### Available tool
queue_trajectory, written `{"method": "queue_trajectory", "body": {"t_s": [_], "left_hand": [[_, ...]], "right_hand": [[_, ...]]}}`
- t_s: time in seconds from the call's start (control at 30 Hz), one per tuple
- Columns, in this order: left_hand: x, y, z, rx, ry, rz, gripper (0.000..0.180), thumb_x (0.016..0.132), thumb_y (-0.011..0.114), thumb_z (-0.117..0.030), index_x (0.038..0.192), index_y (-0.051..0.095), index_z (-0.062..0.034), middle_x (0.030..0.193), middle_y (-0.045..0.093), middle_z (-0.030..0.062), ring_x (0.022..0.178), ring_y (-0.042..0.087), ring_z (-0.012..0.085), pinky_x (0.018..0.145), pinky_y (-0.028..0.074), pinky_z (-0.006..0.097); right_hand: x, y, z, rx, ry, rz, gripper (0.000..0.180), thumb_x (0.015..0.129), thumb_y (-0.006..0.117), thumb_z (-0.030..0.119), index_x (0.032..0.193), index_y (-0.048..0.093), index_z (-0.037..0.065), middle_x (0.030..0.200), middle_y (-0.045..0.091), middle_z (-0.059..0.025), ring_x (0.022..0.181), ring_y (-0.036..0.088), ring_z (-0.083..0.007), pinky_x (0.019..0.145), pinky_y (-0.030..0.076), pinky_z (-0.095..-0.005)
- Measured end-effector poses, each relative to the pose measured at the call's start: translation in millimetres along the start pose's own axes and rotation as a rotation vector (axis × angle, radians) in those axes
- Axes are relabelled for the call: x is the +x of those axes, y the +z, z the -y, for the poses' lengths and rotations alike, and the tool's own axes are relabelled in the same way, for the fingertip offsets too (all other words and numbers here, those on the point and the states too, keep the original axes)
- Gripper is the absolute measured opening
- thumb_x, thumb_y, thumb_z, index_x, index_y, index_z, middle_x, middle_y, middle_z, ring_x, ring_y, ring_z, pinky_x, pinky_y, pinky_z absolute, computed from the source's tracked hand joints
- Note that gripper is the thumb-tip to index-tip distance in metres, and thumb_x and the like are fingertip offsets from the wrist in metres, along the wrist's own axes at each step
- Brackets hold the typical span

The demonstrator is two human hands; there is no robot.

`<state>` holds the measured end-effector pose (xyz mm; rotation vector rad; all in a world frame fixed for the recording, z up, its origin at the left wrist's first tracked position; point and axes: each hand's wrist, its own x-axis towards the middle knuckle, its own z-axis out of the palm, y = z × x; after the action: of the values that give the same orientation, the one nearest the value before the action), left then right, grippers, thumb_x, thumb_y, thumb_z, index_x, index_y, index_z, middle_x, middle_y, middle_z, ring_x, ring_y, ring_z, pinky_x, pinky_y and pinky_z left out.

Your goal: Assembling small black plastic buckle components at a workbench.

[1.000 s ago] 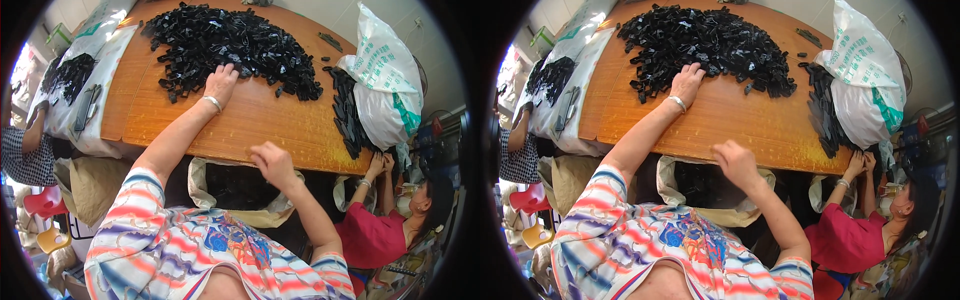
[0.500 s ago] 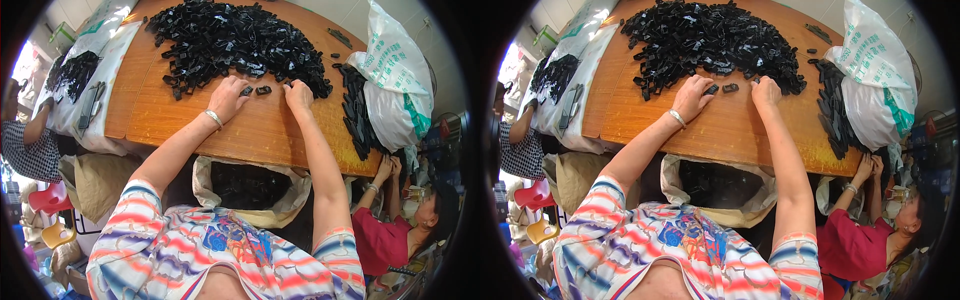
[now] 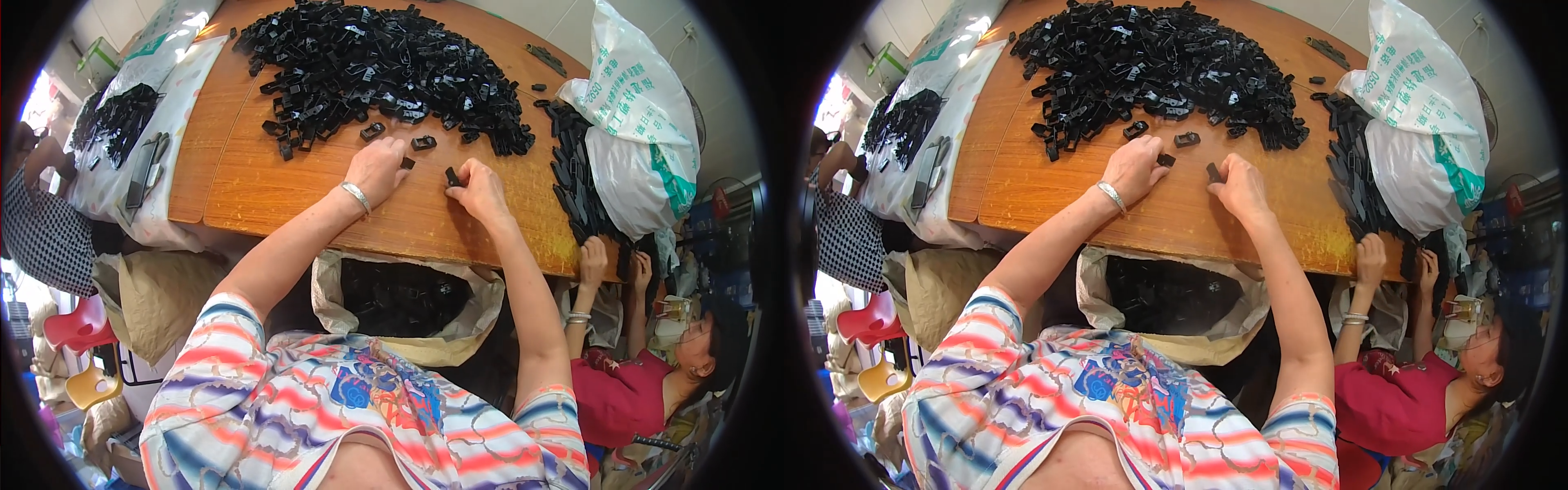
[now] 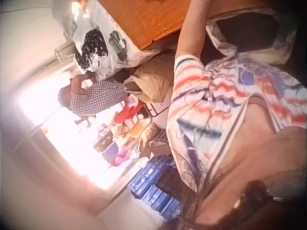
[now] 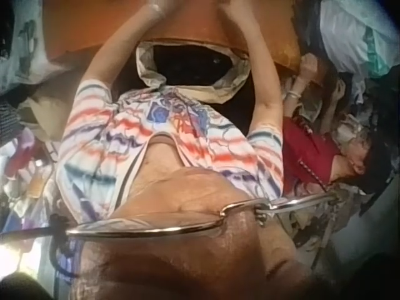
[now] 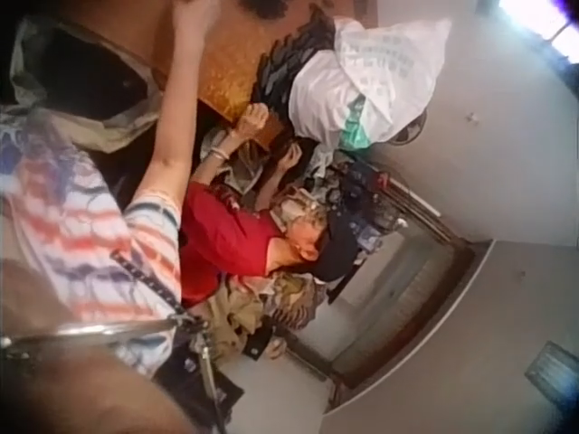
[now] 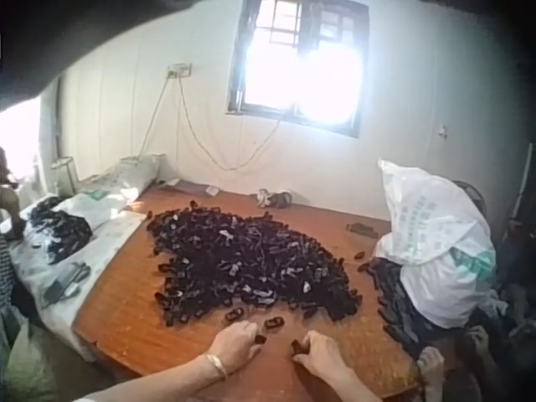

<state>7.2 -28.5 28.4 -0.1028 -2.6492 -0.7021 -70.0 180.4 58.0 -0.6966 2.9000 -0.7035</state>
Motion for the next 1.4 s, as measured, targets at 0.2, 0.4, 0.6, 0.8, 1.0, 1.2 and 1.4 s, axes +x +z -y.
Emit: {"method": "queue_trajectory", "body": {"t_s": [0.2,0.4,0.6,0.8,1.0,1.2,1.4], "left_hand": [[-20.9,-0.6,-24.7,0.177,0.153,0.047,0.014,0.087,0.063,-0.012,0.096,0.055,-0.0047,0.093,0.063,0.0143,0.092,0.063,0.0284,0.079,0.053,0.038],[-21.4,-3.2,-42.5,0.053,0.058,0.189,0.011,0.083,0.059,-0.006,0.093,0.056,-0.0041,0.090,0.063,0.0121,0.091,0.064,0.0296,0.079,0.053,0.038],[-5.3,-13.3,-26.8,0.081,0.259,0.049,0.028,0.075,0.062,0.003,0.102,0.061,-0.0071,0.101,0.059,0.0107,0.099,0.057,0.0314,0.079,0.051,0.039],[4.5,-12.1,-9.0,0.011,0.233,0.188,0.022,0.076,0.071,-0.005,0.097,0.066,-0.0088,0.102,0.056,0.0098,0.101,0.055,0.0298,0.085,0.049,0.039],[-4.6,2.5,14.9,-0.156,0.104,0.201,0.028,0.072,0.079,-0.018,0.095,0.068,-0.0075,0.098,0.060,0.0102,0.099,0.056,0.0306,0.087,0.048,0.041],[-1.9,5.7,15.1,-0.223,0.009,0.222,0.028,0.072,0.079,-0.024,0.095,0.073,-0.0085,0.095,0.064,0.0105,0.099,0.058,0.0309,0.087,0.049,0.041],[-2.0,2.8,9.4,-0.215,-0.026,0.219,0.027,0.071,0.081,-0.024,0.091,0.073,-0.0086,0.094,0.065,0.0088,0.097,0.059,0.0285,0.085,0.049,0.039]], "right_hand": [[-33.2,5.3,-2.2,-0.007,-0.072,-0.028,0.033,0.070,0.084,0.009,0.090,0.059,0.003,0.085,0.067,-0.0137,0.083,0.066,-0.0314,0.072,0.052,-0.0405],[-54.8,15.1,7.4,-0.017,-0.163,-0.129,0.029,0.074,0.080,0.006,0.093,0.058,0.004,0.094,0.064,-0.0141,0.086,0.065,-0.0351,0.073,0.052,-0.0431],[-57.4,19.3,8.7,0.030,-0.163,-0.155,0.030,0.076,0.077,0.009,0.098,0.058,0.004,0.099,0.062,-0.0168,0.089,0.064,-0.0395,0.076,0.052,-0.0468],[-47.6,23.1,1.0,0.085,-0.222,-0.189,0.023,0.077,0.078,0.005,0.097,0.068,0.001,0.091,0.063,-0.0140,0.081,0.065,-0.0310,0.072,0.053,-0.0382],[-28.8,33.7,27.4,0.307,-0.294,-0.208,0.024,0.073,0.077,0.004,0.095,0.069,0.002,0.091,0.063,-0.0148,0.083,0.064,-0.0352,0.072,0.052,-0.0409],[-18.9,37.9,31.2,0.247,-0.364,-0.160,0.022,0.073,0.075,0.001,0.094,0.071,0.004,0.090,0.062,-0.0132,0.081,0.064,-0.0340,0.070,0.052,-0.0413],[-24.1,32.7,34.7,0.154,-0.410,-0.163,0.021,0.075,0.074,0.000,0.095,0.072,0.005,0.091,0.061,-0.0119,0.081,0.064,-0.0343,0.070,0.053,-0.0416]]}}
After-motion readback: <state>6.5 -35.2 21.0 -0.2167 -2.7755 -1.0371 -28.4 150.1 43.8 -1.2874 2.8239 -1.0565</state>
